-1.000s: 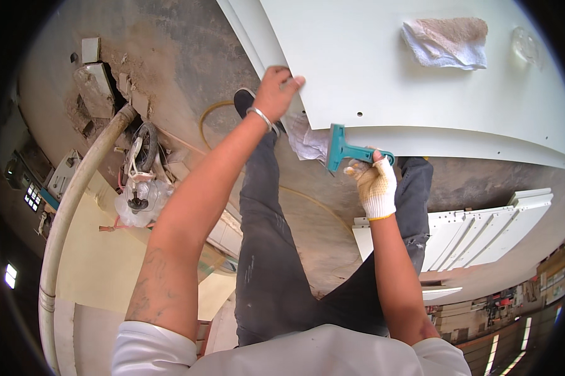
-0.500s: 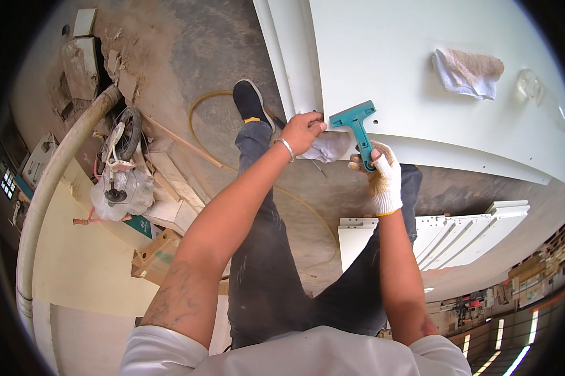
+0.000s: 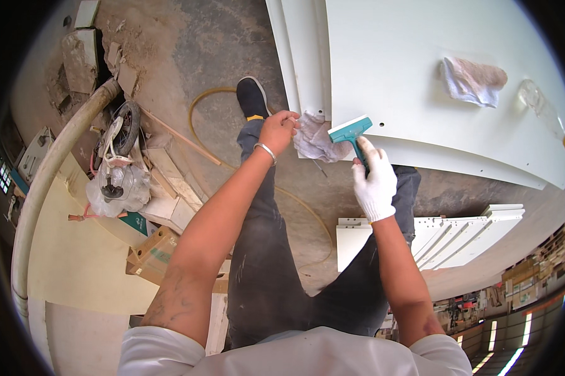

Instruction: The person cleans white panels using a spray bottle, a cloth, and a squeegee. They spray liquid onto the panels, wipe them with a cloth, and use a squeegee to remove excess liquid. The person handles multiple panels, stacking them after cleaning.

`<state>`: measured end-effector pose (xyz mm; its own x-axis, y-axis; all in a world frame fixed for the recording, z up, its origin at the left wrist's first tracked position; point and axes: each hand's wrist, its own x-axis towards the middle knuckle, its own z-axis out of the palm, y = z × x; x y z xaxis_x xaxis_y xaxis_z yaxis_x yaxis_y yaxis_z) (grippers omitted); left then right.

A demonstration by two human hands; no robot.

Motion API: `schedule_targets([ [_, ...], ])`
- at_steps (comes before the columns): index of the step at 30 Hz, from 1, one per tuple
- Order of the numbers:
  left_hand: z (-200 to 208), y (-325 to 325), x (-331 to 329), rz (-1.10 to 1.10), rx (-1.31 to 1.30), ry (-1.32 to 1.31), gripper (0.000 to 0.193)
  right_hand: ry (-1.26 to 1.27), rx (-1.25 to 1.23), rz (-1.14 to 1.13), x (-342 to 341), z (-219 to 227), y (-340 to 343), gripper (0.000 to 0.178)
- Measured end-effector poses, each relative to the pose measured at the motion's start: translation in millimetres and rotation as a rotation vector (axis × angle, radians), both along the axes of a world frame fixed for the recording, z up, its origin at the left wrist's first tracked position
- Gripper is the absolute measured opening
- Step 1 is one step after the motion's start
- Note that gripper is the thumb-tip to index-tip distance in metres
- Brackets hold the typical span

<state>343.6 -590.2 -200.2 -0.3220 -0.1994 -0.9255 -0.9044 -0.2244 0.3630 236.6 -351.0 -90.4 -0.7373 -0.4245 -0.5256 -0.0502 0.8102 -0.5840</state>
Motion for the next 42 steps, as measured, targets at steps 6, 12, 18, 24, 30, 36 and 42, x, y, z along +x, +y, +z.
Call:
schedule_targets([
  [6,13.1,17.9,42.4,0.011,0.068,-0.108,0.025,0.003,0.277,0.118,54.0,-24.6,-15.6,0.070],
  [12,23.6,17.7,89.7,0.042,0.099,-0.189,0.025,-0.063,0.417,0.123,70.5,-30.8,-16.1,0.076],
  [18,34.2,2.6,110.6,0.128,0.114,-0.232,0.024,-0.017,0.451,0.109,42.2,-27.8,-53.4,0.073],
  [24,46.1,-4.6,104.6,0.056,0.062,-0.166,0.024,0.055,0.476,0.026,-23.4,-32.1,-117.6,0.064],
  [30,55.5,-5.1,85.0,0.140,0.094,-0.060,0.024,0.092,0.468,0.031,-105.7,-37.8,-176.4,0.054],
  [36,83.1,-21.0,56.0,0.053,0.051,-0.032,0.025,0.051,0.457,0.051,-142.0,-32.0,-194.5,0.052],
  [42,162.0,-39.8,6.4,-0.127,-0.105,0.033,0.024,-0.047,0.430,0.097,-96.0,-20.8,-147.4,0.056],
])
